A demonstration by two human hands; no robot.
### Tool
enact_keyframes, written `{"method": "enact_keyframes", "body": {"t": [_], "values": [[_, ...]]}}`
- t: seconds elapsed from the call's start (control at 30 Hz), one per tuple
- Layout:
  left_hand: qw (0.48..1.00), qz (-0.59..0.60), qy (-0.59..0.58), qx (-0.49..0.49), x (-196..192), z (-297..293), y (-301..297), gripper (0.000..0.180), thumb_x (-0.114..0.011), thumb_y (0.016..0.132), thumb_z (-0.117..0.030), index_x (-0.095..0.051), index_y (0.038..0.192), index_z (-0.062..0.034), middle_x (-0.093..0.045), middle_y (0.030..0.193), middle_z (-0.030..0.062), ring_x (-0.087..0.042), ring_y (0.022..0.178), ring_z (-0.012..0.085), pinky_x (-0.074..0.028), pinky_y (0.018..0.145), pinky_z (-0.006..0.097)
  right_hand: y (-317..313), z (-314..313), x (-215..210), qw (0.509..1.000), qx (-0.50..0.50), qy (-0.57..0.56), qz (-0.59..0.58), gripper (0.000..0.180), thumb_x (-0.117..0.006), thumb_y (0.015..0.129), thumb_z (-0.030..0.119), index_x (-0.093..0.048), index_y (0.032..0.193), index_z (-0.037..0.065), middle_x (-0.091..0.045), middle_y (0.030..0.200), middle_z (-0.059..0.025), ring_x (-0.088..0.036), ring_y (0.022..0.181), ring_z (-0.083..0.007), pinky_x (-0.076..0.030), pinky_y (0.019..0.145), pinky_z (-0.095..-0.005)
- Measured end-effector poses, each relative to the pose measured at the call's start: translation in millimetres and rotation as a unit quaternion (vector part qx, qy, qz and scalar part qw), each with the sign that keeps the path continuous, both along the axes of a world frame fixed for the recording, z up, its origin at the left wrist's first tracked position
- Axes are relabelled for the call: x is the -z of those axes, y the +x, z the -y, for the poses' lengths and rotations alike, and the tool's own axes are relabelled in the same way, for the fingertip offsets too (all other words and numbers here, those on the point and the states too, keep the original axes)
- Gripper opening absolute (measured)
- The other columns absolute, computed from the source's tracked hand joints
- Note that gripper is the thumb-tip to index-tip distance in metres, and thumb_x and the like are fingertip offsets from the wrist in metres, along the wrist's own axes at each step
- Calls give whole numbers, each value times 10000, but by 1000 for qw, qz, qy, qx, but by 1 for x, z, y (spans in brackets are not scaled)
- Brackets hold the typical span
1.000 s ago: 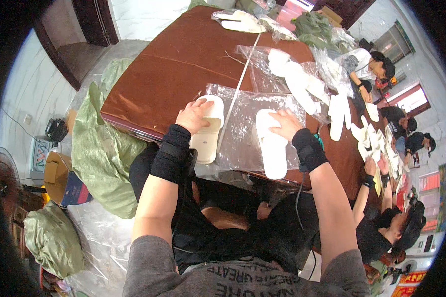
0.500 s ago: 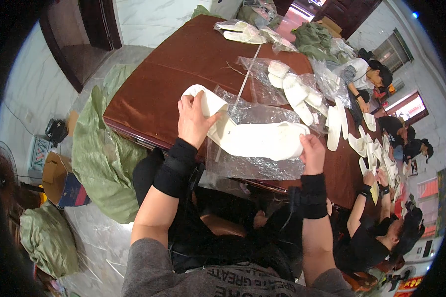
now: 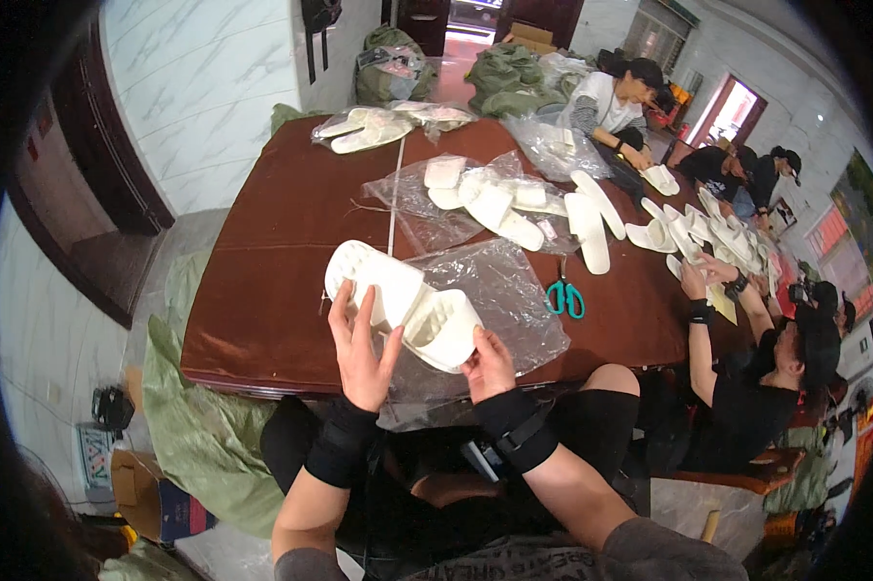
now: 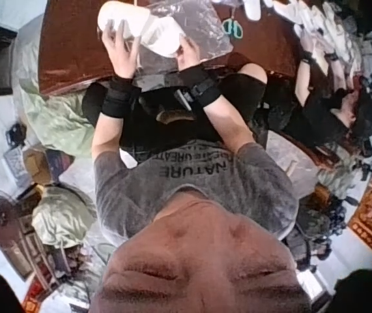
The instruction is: Packaging white slippers into clear plastic bags.
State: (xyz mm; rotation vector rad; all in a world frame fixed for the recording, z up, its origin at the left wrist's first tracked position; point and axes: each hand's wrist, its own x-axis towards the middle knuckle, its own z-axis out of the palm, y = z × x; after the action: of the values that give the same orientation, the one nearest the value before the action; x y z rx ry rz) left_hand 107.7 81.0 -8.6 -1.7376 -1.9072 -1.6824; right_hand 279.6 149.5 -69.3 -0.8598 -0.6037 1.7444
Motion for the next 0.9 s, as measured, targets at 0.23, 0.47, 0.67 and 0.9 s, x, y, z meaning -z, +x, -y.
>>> {"method": "enact_keyframes", "body": {"t": [0.23, 0.47, 0.67, 0.9], "values": [[998, -23, 41, 45, 3, 8, 21, 579, -574, 837, -8, -409, 1392, -11, -277, 1505, 190, -201, 1418, 372, -235, 1128, 456, 3, 0, -6, 985, -39, -78, -151, 143, -605, 934, 240, -603, 963, 101, -628, 890, -1, -561, 718, -84, -395, 497, -203], [992, -29, 84, -90, -6, 8, -15, 587, -555, 904, -84, -325, 1440, -19, -279, 1515, 157, -230, 1413, 326, -203, 1142, 421, 71, -74, -1, 990, -45, 55, -119, 304, -483, 989, 314, -592, 1077, 44, -641, 923, -14, -566, 704, -71, -381, 473, -197], [939, 92, -92, -319, 38, 17, -94, 526, -547, 940, -217, -380, 1426, -104, -164, 1557, 148, -145, 1412, 431, -169, 1082, 609, 203, -167, -30, 990, 62, 115, 45, 286, -519, 955, 239, -586, 1117, 14, -653, 1011, -67, -623, 823, -149, -493, 605, -292], [981, 107, -145, 70, 64, -18, -18, 585, -541, 932, -351, -368, 1420, -80, -260, 1504, 217, -200, 1408, 390, -165, 1108, 550, 266, -217, -15, 971, 233, 44, 2, 166, -543, 931, 188, -586, 1027, 60, -603, 998, -69, -556, 856, -178, -463, 777, -330]]}}
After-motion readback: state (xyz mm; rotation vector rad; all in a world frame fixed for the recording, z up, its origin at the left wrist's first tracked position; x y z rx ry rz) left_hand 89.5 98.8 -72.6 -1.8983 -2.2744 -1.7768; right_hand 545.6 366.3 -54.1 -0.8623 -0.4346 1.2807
